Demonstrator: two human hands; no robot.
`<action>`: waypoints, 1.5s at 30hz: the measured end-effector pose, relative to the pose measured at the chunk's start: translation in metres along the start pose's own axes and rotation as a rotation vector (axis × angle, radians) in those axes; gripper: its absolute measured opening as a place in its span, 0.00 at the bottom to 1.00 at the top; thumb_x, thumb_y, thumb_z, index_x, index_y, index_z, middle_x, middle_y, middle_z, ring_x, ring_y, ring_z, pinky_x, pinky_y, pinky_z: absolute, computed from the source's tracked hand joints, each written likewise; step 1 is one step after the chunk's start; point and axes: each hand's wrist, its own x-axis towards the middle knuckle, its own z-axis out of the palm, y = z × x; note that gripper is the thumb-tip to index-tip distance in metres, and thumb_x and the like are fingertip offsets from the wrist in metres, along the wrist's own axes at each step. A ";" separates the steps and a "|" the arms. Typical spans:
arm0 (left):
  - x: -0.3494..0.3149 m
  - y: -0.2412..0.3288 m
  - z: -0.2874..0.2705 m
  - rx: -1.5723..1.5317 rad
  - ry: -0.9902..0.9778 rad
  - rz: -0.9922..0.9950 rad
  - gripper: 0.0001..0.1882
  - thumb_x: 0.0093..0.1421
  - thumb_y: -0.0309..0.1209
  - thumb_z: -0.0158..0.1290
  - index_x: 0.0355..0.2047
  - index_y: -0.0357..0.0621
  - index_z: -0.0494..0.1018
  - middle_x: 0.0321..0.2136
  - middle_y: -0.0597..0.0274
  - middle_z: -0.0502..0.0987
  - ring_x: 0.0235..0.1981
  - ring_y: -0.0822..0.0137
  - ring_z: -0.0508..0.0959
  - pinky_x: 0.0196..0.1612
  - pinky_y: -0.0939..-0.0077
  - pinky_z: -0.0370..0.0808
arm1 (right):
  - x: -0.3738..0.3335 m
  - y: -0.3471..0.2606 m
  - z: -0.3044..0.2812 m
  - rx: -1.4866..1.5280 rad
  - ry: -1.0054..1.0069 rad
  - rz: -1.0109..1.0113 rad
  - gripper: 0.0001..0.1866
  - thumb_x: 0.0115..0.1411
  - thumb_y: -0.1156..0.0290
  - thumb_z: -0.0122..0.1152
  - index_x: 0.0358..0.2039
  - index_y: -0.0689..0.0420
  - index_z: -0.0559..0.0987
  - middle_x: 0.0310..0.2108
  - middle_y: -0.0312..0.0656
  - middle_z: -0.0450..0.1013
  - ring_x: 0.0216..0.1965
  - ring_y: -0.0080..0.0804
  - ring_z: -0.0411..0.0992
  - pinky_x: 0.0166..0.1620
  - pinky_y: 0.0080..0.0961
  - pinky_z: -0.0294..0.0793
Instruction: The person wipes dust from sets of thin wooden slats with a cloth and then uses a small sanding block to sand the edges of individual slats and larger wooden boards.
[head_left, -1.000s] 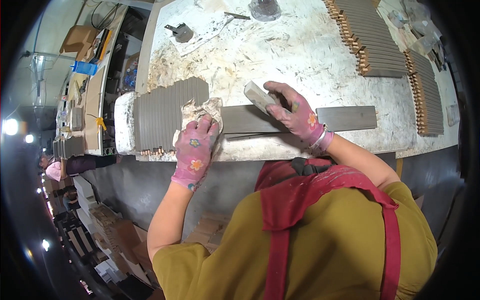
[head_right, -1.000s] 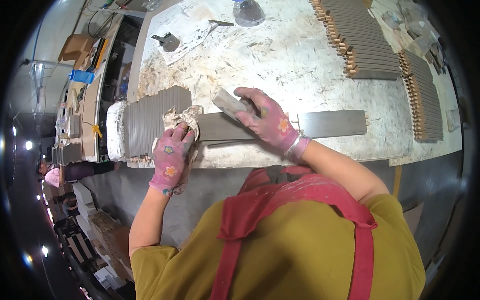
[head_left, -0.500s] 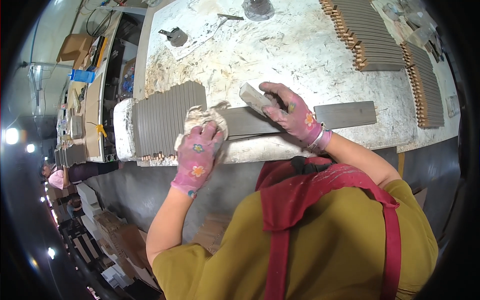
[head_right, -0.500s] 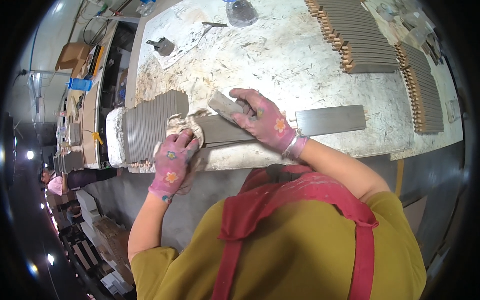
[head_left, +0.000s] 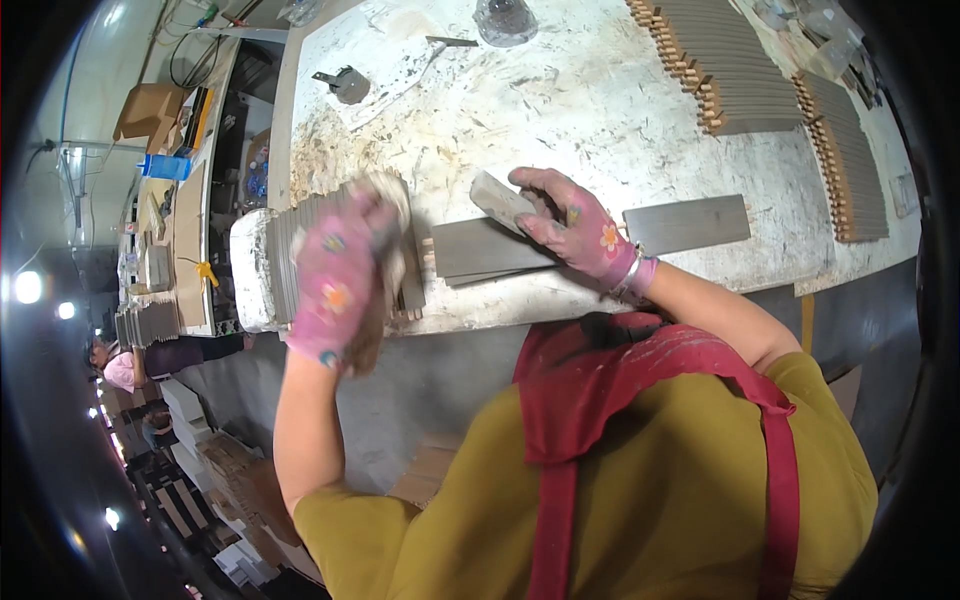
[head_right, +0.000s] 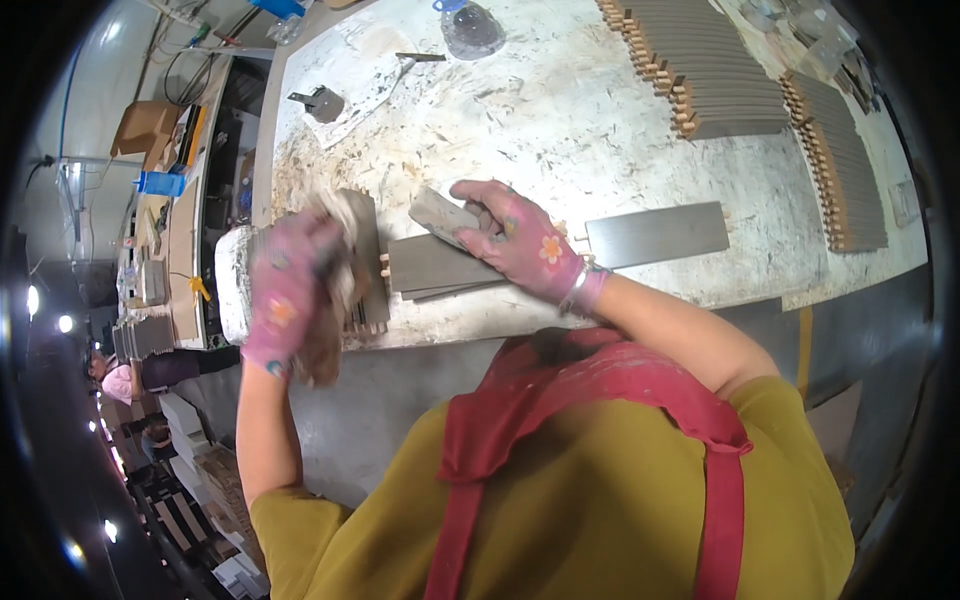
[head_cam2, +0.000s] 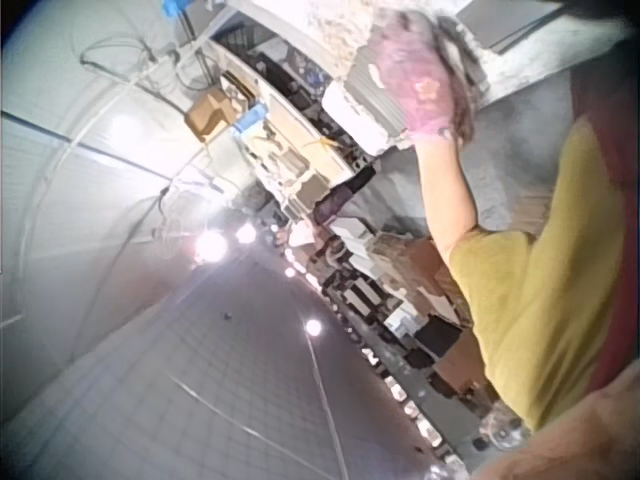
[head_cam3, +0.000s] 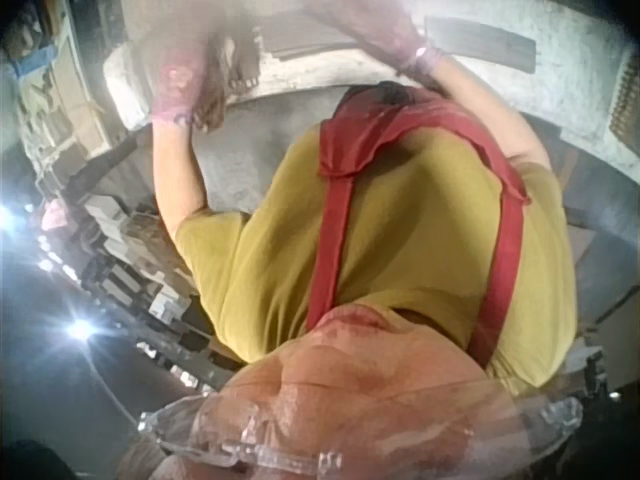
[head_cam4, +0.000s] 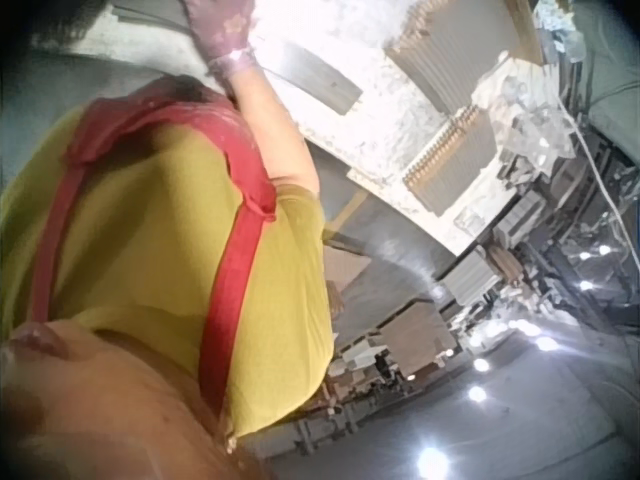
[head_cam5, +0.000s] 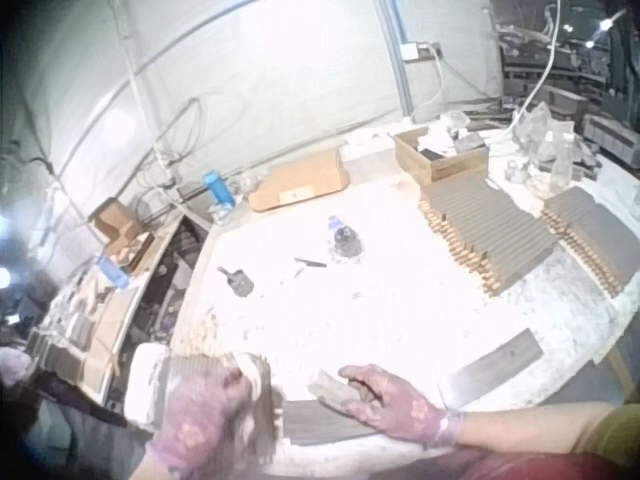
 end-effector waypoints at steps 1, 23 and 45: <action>0.013 0.000 -0.007 -0.007 0.183 -0.001 0.19 0.55 0.23 0.50 0.47 0.52 0.76 0.52 0.60 0.73 0.48 0.54 0.74 0.49 0.62 0.75 | -0.001 -0.001 0.000 -0.012 -0.014 0.010 0.26 0.61 0.63 0.61 0.57 0.59 0.70 0.41 0.38 0.71 0.39 0.24 0.67 0.46 0.23 0.69; 0.096 0.126 0.034 -0.786 0.176 0.160 0.18 0.57 0.26 0.55 0.49 0.45 0.75 0.43 0.54 0.78 0.45 0.52 0.77 0.52 0.64 0.73 | -0.054 -0.016 -0.148 0.094 0.664 -0.061 0.27 0.60 0.58 0.58 0.56 0.58 0.72 0.47 0.41 0.72 0.46 0.29 0.71 0.47 0.24 0.73; 0.088 0.158 0.018 -2.163 -0.661 -0.087 0.51 0.52 0.59 0.62 0.66 0.37 0.57 0.52 0.55 0.74 0.49 0.66 0.76 0.52 0.74 0.73 | -0.134 0.024 -0.241 0.512 0.789 0.086 0.24 0.65 0.58 0.58 0.55 0.60 0.73 0.36 0.33 0.73 0.32 0.18 0.68 0.35 0.15 0.67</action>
